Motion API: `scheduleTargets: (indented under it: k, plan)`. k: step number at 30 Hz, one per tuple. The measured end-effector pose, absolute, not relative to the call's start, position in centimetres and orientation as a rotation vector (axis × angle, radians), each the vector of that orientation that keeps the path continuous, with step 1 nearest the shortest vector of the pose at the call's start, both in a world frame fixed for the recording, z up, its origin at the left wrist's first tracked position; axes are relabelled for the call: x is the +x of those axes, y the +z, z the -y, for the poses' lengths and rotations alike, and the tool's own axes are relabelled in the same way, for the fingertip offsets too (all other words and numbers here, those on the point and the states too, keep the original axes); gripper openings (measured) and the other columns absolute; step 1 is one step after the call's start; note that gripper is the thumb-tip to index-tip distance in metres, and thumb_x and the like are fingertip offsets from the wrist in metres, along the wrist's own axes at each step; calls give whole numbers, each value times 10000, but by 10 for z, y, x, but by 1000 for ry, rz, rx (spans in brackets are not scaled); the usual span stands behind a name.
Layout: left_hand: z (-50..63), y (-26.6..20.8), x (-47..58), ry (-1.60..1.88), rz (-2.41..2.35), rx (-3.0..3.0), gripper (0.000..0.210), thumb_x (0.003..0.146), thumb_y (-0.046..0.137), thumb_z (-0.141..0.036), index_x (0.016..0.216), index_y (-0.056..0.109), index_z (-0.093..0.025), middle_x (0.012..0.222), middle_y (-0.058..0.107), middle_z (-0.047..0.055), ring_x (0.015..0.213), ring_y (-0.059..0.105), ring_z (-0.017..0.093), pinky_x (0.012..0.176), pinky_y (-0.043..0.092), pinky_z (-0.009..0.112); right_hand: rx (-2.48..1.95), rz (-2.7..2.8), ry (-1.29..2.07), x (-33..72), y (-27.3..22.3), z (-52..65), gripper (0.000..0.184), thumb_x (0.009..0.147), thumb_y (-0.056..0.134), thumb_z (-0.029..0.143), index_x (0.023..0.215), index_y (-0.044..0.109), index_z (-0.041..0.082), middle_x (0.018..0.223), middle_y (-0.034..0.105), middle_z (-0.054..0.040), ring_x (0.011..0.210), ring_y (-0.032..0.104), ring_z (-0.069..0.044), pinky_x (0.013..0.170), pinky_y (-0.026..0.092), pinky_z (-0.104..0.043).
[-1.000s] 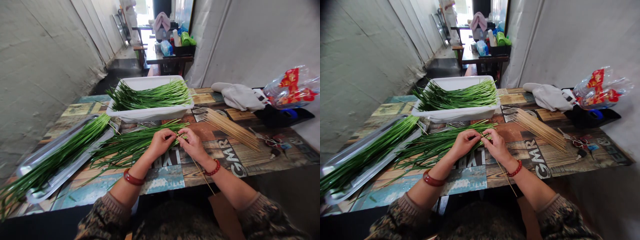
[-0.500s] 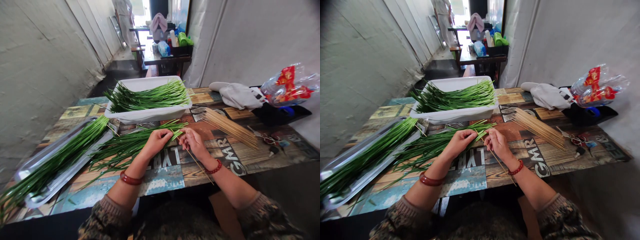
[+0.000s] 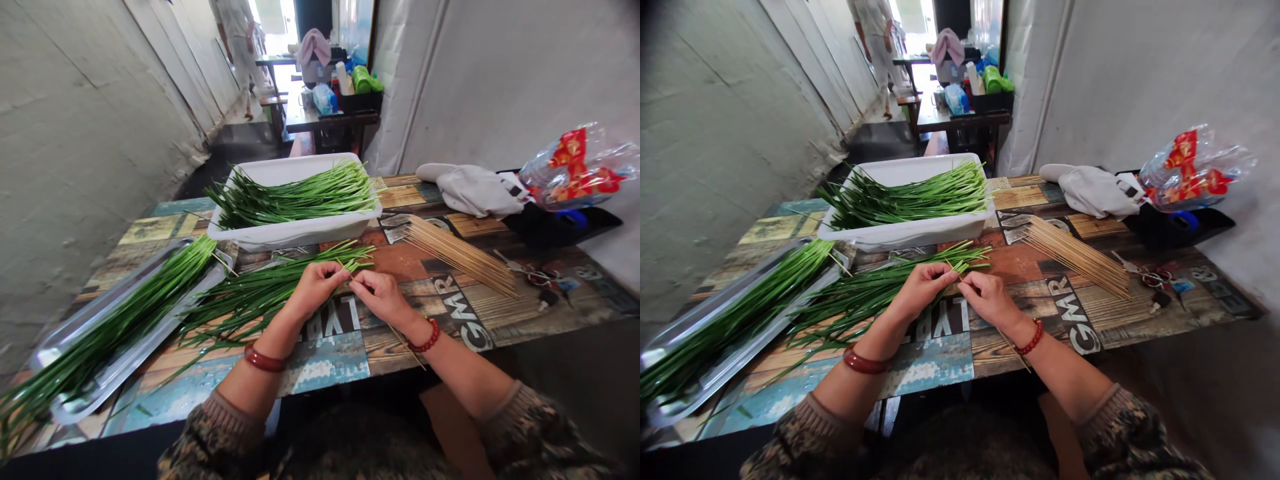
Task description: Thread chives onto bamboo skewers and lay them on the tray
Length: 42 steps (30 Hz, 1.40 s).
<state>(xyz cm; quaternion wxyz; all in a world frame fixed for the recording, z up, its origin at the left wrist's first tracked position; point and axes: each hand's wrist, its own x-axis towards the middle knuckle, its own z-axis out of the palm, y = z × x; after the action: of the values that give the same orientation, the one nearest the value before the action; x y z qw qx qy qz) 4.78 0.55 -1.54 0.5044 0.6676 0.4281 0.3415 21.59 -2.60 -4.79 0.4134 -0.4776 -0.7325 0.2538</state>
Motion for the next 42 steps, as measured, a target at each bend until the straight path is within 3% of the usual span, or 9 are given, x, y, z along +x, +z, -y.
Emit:
scheduleTargets:
  k: [9, 14, 17, 20, 28, 32, 42]
  plan:
    - [-4, -19, 51, 795, -1028, 1584, 351, 780, 612, -421, 583, 551, -136, 558, 471, -27, 537, 391, 78, 510, 306, 204, -1177, 1837, 689, 216, -49, 26, 250, 883, 509, 268, 658, 562, 173, 579, 516, 28, 544, 468, -95, 554, 345, -212]
    - [-4, -17, 50, 728, -1023, 1733, 327, 823, 564, -384, 615, 588, -134, 571, 527, -13, 549, 446, 91, 528, 340, 206, -1230, 1731, 1000, 217, -44, 25, 269, 879, 505, 340, 694, 596, 167, 517, 519, 38, 455, 465, -89, 478, 347, -206]
    - [-4, -15, 48, 667, -970, 1914, 314, 874, 505, -359, 714, 656, -136, 663, 616, 19, 637, 541, 123, 609, 406, 223, -1233, 1588, 1162, 219, -45, 23, 362, 905, 448, 445, 692, 566, 178, 497, 516, 44, 380, 449, -81, 413, 343, -201]
    - [-6, -13, 44, 640, -919, 2114, 297, 904, 472, -321, 844, 708, -152, 800, 677, 55, 765, 604, 157, 723, 450, 256, -1236, 1536, 1169, 222, -48, 20, 328, 894, 470, 453, 709, 532, 190, 503, 518, 52, 361, 457, -79, 388, 348, -195]
    - [-19, -21, 32, 1053, -1293, 2130, 223, 883, 517, -248, 941, 714, -159, 826, 679, 58, 766, 613, 156, 718, 473, 271, -1235, 1742, 1214, 237, -44, 20, 212, 848, 552, 343, 712, 534, 181, 550, 563, 43, 410, 523, -79, 426, 382, -183]
    - [-20, -23, 32, 882, -1278, 2214, 184, 848, 556, -194, 931, 716, -156, 841, 670, 60, 788, 613, 162, 726, 473, 272, -1194, 1796, 1308, 245, -39, 21, 214, 833, 576, 346, 716, 543, 169, 553, 574, 36, 441, 546, -83, 442, 393, -178]
    - [-20, -3, 65, 361, -1473, 2731, 179, 831, 586, -217, 941, 723, -185, 950, 639, 102, 931, 563, 238, 817, 447, 353, -1311, 1488, 1151, 255, -57, 38, 207, 818, 563, 368, 754, 563, 171, 567, 589, 29, 457, 564, -99, 431, 460, -196]
